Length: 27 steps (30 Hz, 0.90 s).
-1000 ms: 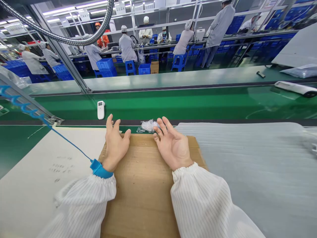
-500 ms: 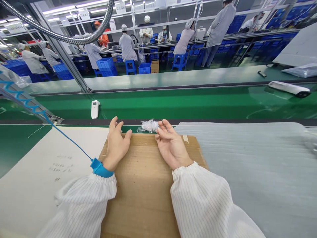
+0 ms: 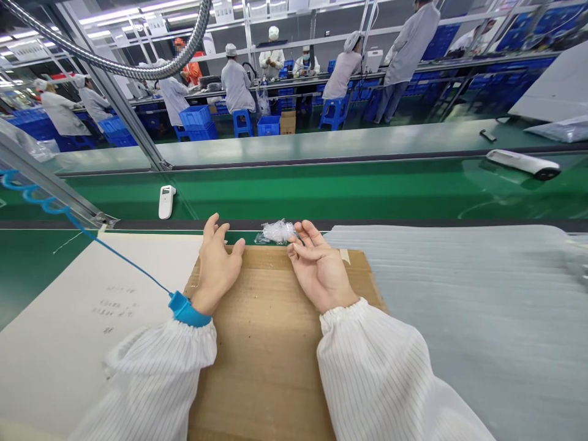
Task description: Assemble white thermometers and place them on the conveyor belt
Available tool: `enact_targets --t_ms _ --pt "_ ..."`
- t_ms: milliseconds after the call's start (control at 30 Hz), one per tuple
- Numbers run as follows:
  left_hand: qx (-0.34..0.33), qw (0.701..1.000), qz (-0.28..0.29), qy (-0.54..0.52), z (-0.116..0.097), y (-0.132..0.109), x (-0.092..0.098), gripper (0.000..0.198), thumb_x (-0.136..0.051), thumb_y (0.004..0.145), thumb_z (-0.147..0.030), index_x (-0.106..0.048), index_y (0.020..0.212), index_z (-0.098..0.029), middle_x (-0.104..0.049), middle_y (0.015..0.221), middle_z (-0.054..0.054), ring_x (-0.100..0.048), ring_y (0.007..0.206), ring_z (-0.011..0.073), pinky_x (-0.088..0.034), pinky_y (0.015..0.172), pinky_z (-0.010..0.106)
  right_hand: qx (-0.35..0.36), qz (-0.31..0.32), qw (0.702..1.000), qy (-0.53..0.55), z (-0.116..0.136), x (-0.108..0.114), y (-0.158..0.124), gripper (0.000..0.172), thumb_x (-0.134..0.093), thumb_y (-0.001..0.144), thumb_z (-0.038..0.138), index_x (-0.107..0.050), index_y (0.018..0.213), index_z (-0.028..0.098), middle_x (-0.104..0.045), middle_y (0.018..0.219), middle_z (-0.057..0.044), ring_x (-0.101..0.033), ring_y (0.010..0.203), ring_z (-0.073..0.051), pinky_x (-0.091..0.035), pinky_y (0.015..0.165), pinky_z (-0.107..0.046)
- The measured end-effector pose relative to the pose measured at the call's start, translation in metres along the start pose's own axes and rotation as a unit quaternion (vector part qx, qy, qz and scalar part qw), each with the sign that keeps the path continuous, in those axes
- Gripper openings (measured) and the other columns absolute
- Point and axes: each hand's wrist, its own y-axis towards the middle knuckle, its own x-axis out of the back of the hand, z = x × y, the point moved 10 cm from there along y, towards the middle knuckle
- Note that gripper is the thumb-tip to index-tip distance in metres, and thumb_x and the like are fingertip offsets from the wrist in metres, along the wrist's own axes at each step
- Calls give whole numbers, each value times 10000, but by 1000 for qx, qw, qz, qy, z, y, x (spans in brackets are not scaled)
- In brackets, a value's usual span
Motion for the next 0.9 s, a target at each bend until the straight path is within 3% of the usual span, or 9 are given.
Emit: enact_targets --t_ms 267,500,900 --pt "4 1000 6 2 1 0 -1 475 -607 919 -211 -571 1371 -70 -299 1677 203 -362 1529 361 -359 1243 533 -12 6 999 32 0 0 0 348 -681 618 -81 -714 862 165 -645 951 -21 -571 721 -77 -548 577 -142" --pt "-1 1000 -5 -8 1 0 0 447 -610 910 -200 -591 1347 -106 -326 1666 190 -375 1523 357 -376 1230 528 -10 -8 999 30 0 1 -2 430 -623 550 -133 -703 857 158 -638 972 -35 -592 773 -98 -565 619 -160" --pt "-8 1000 -6 -10 2 0 0 452 -603 909 -211 -588 1348 -103 -329 1666 190 -379 1520 360 -392 1221 536 -16 8 1000 24 0 -2 -2 362 -644 605 -88 -681 857 169 -632 927 -24 -545 701 -77 -512 556 -151"
